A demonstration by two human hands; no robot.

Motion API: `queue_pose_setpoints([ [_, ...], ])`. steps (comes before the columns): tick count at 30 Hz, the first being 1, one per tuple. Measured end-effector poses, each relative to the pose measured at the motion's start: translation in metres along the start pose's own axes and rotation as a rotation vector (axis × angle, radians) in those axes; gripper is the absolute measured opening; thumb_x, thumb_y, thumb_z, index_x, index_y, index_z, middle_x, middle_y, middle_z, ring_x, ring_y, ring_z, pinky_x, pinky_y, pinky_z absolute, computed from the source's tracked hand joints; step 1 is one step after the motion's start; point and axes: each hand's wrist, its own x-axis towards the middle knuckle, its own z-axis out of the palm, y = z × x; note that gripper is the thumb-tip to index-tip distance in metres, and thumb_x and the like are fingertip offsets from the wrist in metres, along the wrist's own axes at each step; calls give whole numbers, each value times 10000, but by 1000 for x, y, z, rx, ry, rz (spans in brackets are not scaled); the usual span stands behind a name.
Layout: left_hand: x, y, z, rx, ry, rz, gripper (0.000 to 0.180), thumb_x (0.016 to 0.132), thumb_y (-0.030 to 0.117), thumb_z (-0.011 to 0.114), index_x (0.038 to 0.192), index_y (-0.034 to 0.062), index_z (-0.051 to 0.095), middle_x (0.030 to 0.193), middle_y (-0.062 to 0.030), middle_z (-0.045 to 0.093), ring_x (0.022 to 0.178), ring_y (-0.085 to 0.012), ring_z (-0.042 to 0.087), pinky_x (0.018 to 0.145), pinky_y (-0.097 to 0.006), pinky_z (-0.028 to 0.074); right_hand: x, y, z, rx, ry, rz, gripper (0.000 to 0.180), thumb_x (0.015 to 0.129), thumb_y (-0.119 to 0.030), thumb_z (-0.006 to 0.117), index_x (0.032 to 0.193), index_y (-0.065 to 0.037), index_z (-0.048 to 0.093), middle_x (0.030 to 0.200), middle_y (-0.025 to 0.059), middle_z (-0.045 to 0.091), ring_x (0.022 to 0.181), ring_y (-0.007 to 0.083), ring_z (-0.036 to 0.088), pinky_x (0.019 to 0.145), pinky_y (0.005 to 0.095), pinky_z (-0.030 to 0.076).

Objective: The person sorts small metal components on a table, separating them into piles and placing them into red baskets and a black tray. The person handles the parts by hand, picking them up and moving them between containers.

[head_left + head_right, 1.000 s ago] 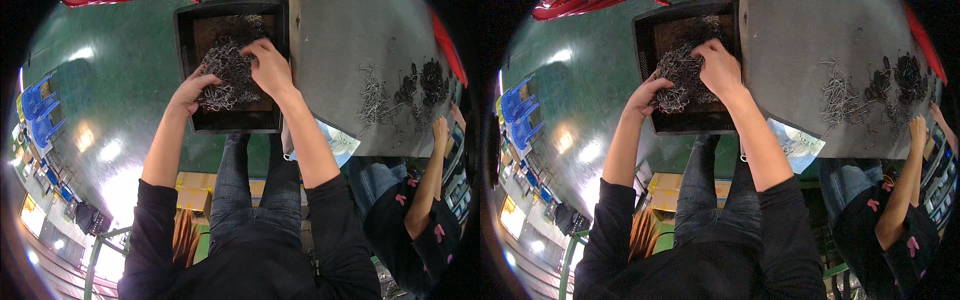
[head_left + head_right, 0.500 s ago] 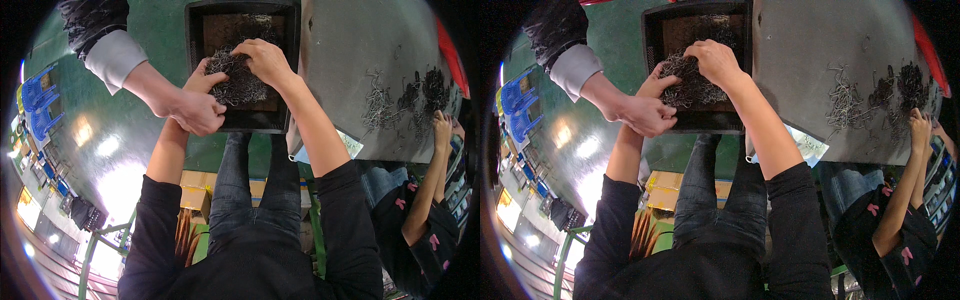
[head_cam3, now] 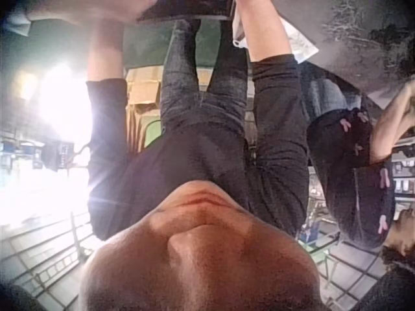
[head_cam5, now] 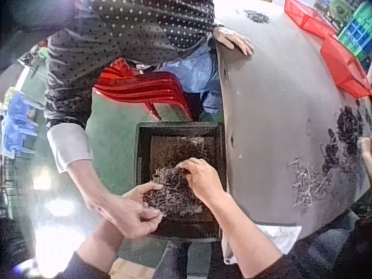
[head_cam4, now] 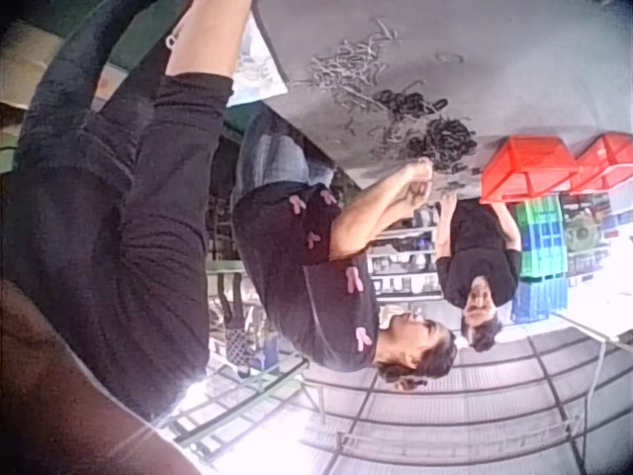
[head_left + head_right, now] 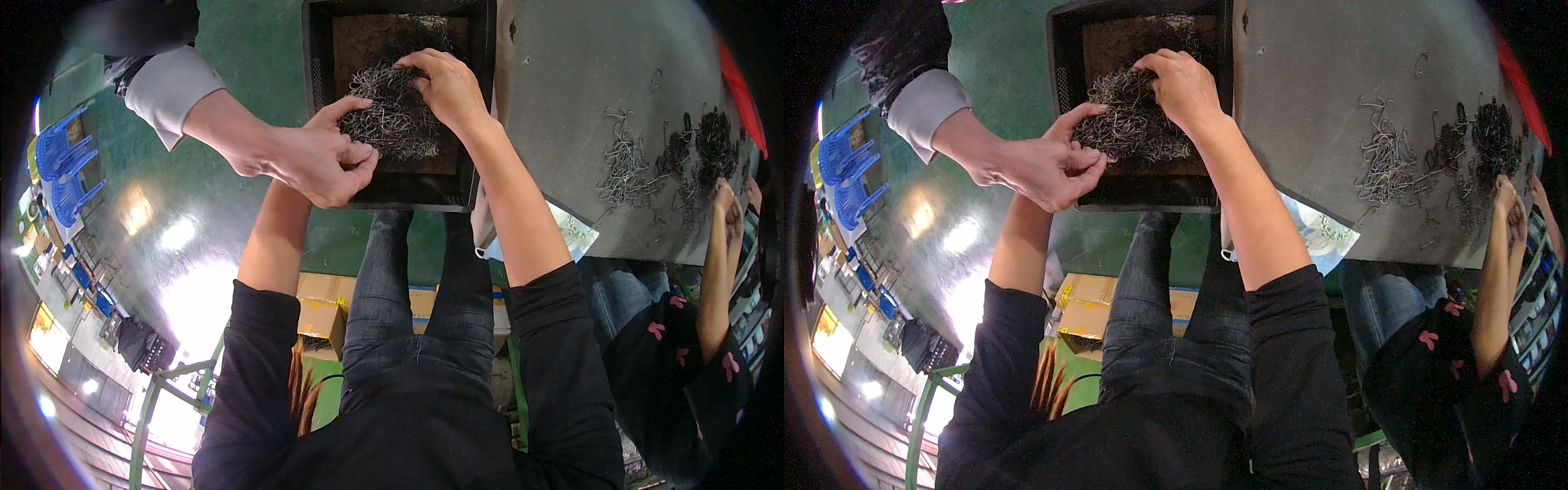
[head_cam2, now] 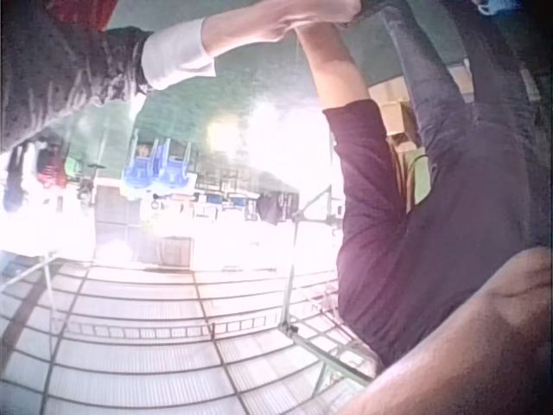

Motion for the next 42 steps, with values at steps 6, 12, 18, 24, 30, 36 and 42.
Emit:
queue_pose_setpoints([
  [6, 8, -4, 17, -289, 156, -84, 206, 837, 101, 581, 1030, 30, 576, 689, -50, 594, 571, -132, 565, 572, -221, 501, -33, -21, -21, 211, 96, 69, 286, 758, 12, 621, 1014, -115, 643, 1005, 62, 597, 910, 271, 601, 783, 350, 497],
  [12, 28, -14, 4, -347, 247, -194, 269, 803, 204, 657, 831, -53, 583, 639, -89, 582, 555, -185, 557, 538, -268, 494, -59, -46, -22, 443, 43, 35, 217, 734, 20, 669, 935, -58, 653, 909, 64, 591, 748, 179, 614, 655, 283, 500],
  [18, 28, -1, 6, -244, 277, -217, 365, 831, 281, 624, 934, -51, 513, 693, -133, 559, 565, -221, 532, 528, -290, 460, -57, -42, -26, 455, 112, 152, 93, 751, -71, 678, 833, -40, 649, 785, 97, 624, 690, 192, 634, 613, 298, 484],
  [24, 41, -51, -21, -384, 46, -187, 333, 858, 55, 479, 1187, 4, 491, 863, -45, 550, 715, -119, 569, 706, -234, 500, -62, -37, -21, 1091, 21, 678, 126, 871, -106, 604, 878, 17, 630, 781, 59, 638, 624, 117, 611, 568, 241, 517],
  [30, 36, -39, -14, 430, 131, 129, 311, 875, 160, 471, 1158, 33, 494, 932, -56, 524, 817, -179, 538, 688, -334, 512, -61, -41, -20, 1250, 3, 836, 117, 882, -93, 582, 893, 15, 624, 772, 73, 635, 608, 126, 613, 550, 256, 531],
  [36, 24, -17, 7, 847, 102, 235, 358, 882, 194, 477, 1174, -13, 483, 995, -40, 525, 869, -165, 521, 667, -305, 506, -63, -40, -17, 1255, 43, 823, 125, 880, -100, 590, 907, 17, 625, 781, 82, 640, 621, 125, 621, 570, 257, 546],
  [42, 46, -82, -27, -306, 83, 35, 310, 942, 225, 447, 1155, 5, 499, 941, -35, 543, 868, -140, 514, 677, -233, 455, -64, -32, -6, 1052, 100, 676, 181, 897, -83, 545, 1042, 7, 607, 853, 82, 626, 662, 117, 616, 598, 254, 545],
])
